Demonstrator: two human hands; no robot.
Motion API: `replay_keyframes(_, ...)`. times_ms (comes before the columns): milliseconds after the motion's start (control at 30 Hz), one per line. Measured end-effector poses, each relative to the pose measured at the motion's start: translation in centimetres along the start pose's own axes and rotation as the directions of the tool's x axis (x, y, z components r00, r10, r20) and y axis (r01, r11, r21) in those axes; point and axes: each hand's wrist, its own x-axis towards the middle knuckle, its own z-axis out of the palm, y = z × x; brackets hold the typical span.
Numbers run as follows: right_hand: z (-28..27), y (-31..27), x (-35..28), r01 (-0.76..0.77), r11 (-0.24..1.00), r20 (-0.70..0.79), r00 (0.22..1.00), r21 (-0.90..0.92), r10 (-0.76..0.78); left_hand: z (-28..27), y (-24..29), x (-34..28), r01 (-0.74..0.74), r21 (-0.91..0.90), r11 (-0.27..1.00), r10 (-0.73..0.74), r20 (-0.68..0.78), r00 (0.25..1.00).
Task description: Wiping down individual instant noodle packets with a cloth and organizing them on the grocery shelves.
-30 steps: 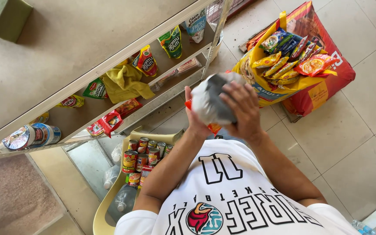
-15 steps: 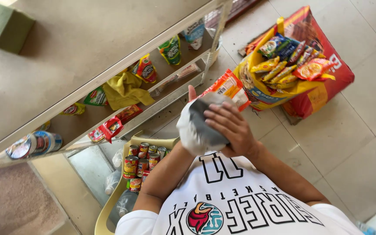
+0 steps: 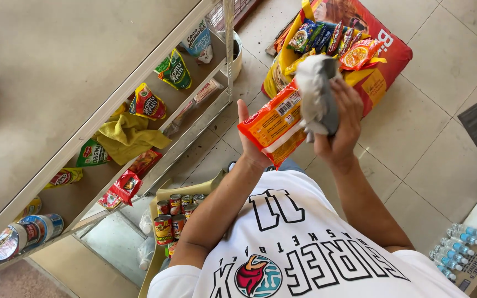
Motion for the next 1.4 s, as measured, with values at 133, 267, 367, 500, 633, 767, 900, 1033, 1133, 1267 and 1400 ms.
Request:
replay_keyframes(133, 1.2, -4.0, -1.4, 0.059, 0.983, 0.152, 0.985, 0.174, -0.086, -3.5, 0.1, -1.2, -0.005, -0.069, 0.998, 0.0, -0.084, 0.996)
replay_keyframes(267, 2.0, -5.3, -2.6, 0.123, 0.972, 0.255, 0.951, 0.199, -0.173, -0.1, 0.1, -0.6, -0.032, -0.041, 0.999, 0.029, -0.063, 0.998)
replay_keyframes(367, 2.7, -1.3, -2.2, 0.097, 0.979, 0.211, 0.968, 0.182, -0.135, 2.6, 0.5, -1.5, -0.057, -0.022, 0.998, 0.056, -0.044, 0.997)
replay_keyframes(500, 2.9, 1.7, 0.1, -0.013, 0.988, 0.164, 0.986, 0.155, -0.013, 5.5, 1.0, -2.0, -0.098, 0.006, 0.995, 0.098, -0.022, 0.995)
replay_keyframes(633, 2.9, -1.3, 1.9, 0.001, 0.958, 0.18, 0.982, 0.286, -0.054, 3.4, 1.5, -2.6, -0.184, 0.021, 0.983, 0.185, -0.054, 0.981)
replay_keyframes(767, 4.4, -5.3, 1.8, 0.153, 0.918, 0.293, 0.918, 0.366, -0.269, 2.7, 2.1, -3.0, -0.266, -0.02, 0.964, 0.265, -0.039, 0.963)
replay_keyframes(900, 6.5, -1.0, 2.2, 0.196, 0.902, 0.275, 0.909, 0.384, -0.314, 3.4, 2.9, -3.8, -0.289, 0.0, 0.957, 0.289, 0.027, 0.957)
replay_keyframes(1033, 7.7, 3.6, 2.6, 0.074, 0.909, 0.298, 0.931, 0.411, -0.21, 2.6, 3.2, -4.1, -0.304, 0.058, 0.951, 0.298, 0.082, 0.951)
replay_keyframes(1133, 7.3, 1.4, 4.8, 0.094, 0.869, 0.244, 0.94, 0.486, -0.238, 3.2, 3.1, -3.3, -0.37, 0.113, 0.922, 0.372, 0.0, 0.928)
replay_keyframes(1267, 6.7, -2.7, 3.4, 0.219, 0.795, 0.266, 0.864, 0.566, -0.427, 2.3, 2.5, -3.8, -0.441, 0.125, 0.888, 0.453, -0.087, 0.887)
replay_keyframes(1400, 8.1, -0.2, 3.2, 0.288, 0.776, 0.204, 0.86, 0.561, -0.467, -0.1, 2.7, -4.4, -0.458, 0.145, 0.877, 0.473, -0.088, 0.877)
